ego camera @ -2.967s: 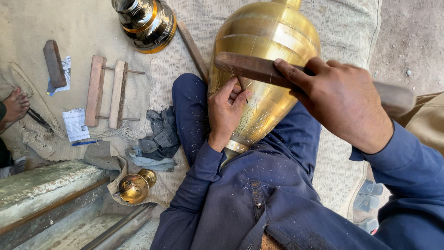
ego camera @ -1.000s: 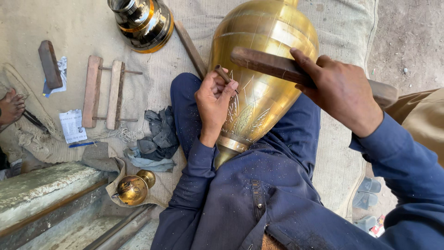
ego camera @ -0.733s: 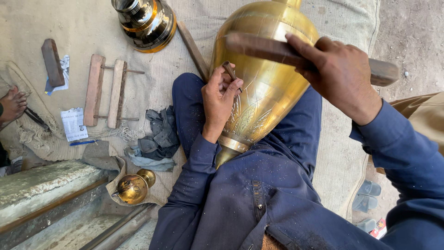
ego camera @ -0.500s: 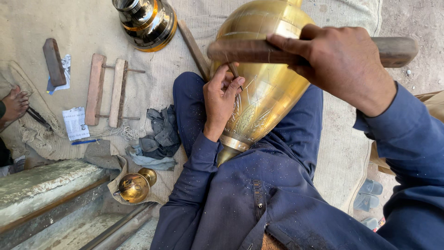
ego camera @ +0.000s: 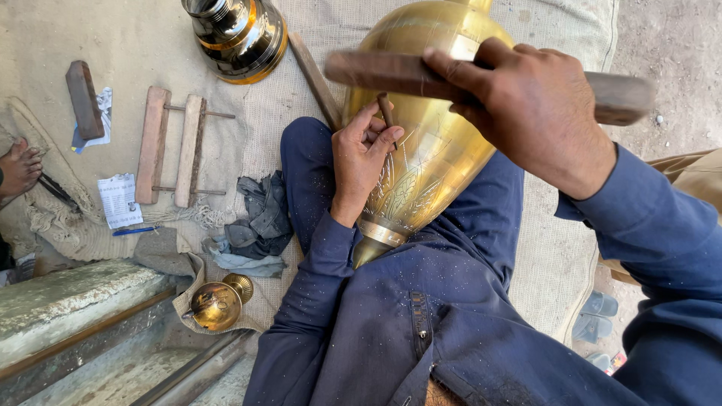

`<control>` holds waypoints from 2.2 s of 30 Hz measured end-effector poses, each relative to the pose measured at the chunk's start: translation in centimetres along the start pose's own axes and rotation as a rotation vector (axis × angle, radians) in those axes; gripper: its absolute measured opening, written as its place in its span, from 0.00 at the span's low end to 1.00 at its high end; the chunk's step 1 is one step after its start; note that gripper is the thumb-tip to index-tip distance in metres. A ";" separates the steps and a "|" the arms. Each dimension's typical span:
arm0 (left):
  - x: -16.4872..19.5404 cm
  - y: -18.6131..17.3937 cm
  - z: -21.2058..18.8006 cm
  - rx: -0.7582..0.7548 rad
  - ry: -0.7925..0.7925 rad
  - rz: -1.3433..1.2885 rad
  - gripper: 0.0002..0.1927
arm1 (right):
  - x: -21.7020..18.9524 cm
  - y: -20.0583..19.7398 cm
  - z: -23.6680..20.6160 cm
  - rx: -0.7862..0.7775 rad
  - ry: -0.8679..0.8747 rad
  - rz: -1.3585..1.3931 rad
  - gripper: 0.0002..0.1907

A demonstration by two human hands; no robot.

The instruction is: The person sits on the ground with a large brass vase on their lap and decorates its surface, hammering a small punch with a wooden mallet to chase a leaf pattern into the metal, and at times draws lines with the punch by hand. The person works around the vase, repositioning it as the pattern extends.

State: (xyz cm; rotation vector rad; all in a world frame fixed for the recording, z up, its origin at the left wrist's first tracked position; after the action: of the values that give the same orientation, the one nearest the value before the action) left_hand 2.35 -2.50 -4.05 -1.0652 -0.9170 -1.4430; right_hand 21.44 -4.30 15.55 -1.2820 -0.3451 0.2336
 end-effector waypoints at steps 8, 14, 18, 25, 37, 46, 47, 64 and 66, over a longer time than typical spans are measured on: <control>0.0 -0.1 -0.5 0.023 0.003 -0.033 0.20 | 0.0 0.0 -0.3 -0.007 -0.001 0.010 0.28; -0.1 -0.1 -0.6 0.006 -0.024 0.013 0.19 | 0.1 -0.1 -0.5 -0.035 0.010 -0.009 0.29; -0.3 -0.1 -0.9 0.018 -0.006 0.029 0.19 | 0.1 0.0 -0.8 -0.059 0.016 -0.013 0.29; -0.3 0.0 -0.9 0.035 -0.017 0.001 0.19 | 0.0 -0.3 -0.8 -0.014 -0.007 -0.077 0.29; -0.2 0.0 -1.1 0.037 -0.014 0.021 0.20 | -0.1 -0.4 -1.4 -0.180 0.032 -0.159 0.32; -0.2 0.0 -1.3 0.032 -0.002 0.007 0.20 | -0.1 -0.6 -1.9 0.024 0.028 0.070 0.29; -0.2 0.0 -1.3 0.038 0.015 0.007 0.20 | -0.1 -0.4 -1.9 -0.059 0.039 0.008 0.30; -0.1 0.1 -1.6 0.017 -0.015 -0.006 0.20 | 0.4 -0.4 -2.8 0.003 0.026 -0.045 0.25; 0.0 0.1 -1.9 0.011 -0.021 -0.003 0.19 | 0.5 -0.4 -2.8 -0.126 0.069 0.010 0.28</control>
State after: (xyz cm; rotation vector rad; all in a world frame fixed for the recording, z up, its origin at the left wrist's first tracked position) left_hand 2.15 -4.30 -4.66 -1.0733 -0.9408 -1.4306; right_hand 22.98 -6.69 15.28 -1.4132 -0.2977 0.1777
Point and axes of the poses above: each hand's wrist, its own z-axis towards the middle knuckle, its own y-axis out of the palm, x = y × z, the point moved 1 cm from there along z, towards the middle knuckle, and after that the axes turned 8 degrees about y, right-handed, at the moved point
